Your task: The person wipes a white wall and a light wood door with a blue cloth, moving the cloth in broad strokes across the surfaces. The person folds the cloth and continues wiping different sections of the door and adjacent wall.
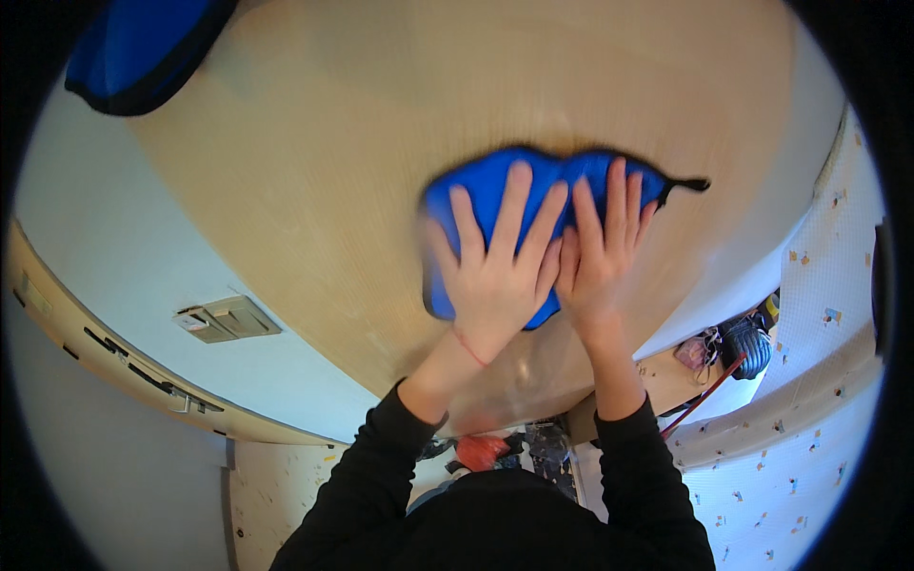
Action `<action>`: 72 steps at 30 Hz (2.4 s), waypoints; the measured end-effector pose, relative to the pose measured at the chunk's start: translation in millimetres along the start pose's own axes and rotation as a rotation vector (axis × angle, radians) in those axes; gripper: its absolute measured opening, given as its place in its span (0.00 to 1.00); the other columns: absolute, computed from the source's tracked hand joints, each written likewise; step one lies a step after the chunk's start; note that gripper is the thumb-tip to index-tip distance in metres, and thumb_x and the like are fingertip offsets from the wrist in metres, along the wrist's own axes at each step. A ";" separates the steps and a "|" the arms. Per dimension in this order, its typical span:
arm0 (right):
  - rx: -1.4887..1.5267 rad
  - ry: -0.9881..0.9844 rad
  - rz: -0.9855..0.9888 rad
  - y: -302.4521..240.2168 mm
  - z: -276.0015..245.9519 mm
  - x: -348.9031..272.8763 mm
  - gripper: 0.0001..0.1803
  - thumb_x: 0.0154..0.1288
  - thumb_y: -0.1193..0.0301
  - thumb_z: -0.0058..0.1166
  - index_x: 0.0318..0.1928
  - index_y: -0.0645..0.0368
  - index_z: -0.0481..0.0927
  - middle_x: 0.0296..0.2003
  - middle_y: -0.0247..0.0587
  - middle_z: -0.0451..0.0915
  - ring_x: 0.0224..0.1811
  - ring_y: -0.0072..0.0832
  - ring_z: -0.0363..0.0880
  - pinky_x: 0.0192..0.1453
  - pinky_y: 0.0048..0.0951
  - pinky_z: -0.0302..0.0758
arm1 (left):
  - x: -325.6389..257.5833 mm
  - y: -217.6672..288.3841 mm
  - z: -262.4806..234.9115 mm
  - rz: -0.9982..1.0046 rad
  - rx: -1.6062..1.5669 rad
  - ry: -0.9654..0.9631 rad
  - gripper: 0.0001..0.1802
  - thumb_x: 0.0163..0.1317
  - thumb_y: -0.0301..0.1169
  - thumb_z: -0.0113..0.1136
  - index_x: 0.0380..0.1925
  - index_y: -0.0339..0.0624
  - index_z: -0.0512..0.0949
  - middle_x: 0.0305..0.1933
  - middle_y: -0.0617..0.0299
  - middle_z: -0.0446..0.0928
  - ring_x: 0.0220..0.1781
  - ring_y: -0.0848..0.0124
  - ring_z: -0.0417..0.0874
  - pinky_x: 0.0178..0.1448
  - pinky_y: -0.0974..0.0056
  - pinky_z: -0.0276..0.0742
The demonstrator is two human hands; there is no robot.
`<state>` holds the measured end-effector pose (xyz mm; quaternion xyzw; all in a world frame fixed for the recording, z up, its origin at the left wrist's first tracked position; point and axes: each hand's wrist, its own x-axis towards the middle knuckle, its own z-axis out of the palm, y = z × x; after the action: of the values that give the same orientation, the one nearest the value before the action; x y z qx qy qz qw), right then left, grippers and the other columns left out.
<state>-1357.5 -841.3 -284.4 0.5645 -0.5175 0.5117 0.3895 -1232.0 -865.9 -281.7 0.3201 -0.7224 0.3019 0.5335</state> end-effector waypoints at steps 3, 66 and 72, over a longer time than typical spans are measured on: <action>0.030 -0.068 0.048 12.7 7.2 -74.2 0.21 0.61 0.67 0.49 0.56 0.52 0.78 0.67 0.57 0.61 0.70 0.57 0.55 0.72 0.61 0.41 | -62.5 11.6 14.3 0.078 0.047 -0.109 0.22 0.61 0.44 0.52 0.56 0.59 0.77 0.67 0.59 0.67 0.67 0.38 0.58 0.67 0.31 0.42; 0.184 -0.117 0.361 103.3 -11.4 -234.1 0.18 0.62 0.73 0.53 0.53 0.56 0.77 0.65 0.54 0.64 0.71 0.59 0.53 0.72 0.60 0.44 | -198.2 99.5 77.3 -0.051 -0.047 -0.468 0.20 0.60 0.44 0.54 0.53 0.65 0.78 0.55 0.60 0.71 0.60 0.31 0.54 0.62 0.22 0.20; 0.108 -0.154 0.154 101.0 4.8 -301.8 0.23 0.59 0.67 0.54 0.55 0.59 0.73 0.65 0.58 0.63 0.69 0.61 0.54 0.68 0.65 0.47 | -261.5 85.5 93.3 0.315 0.050 -0.374 0.17 0.58 0.46 0.53 0.49 0.70 0.79 0.61 0.73 0.70 0.69 0.49 0.54 0.61 0.28 0.44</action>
<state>-1438.0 -806.3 -590.4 0.5808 -0.5596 0.5222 0.2772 -1293.9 -849.3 -565.1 0.2671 -0.8419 0.3346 0.3285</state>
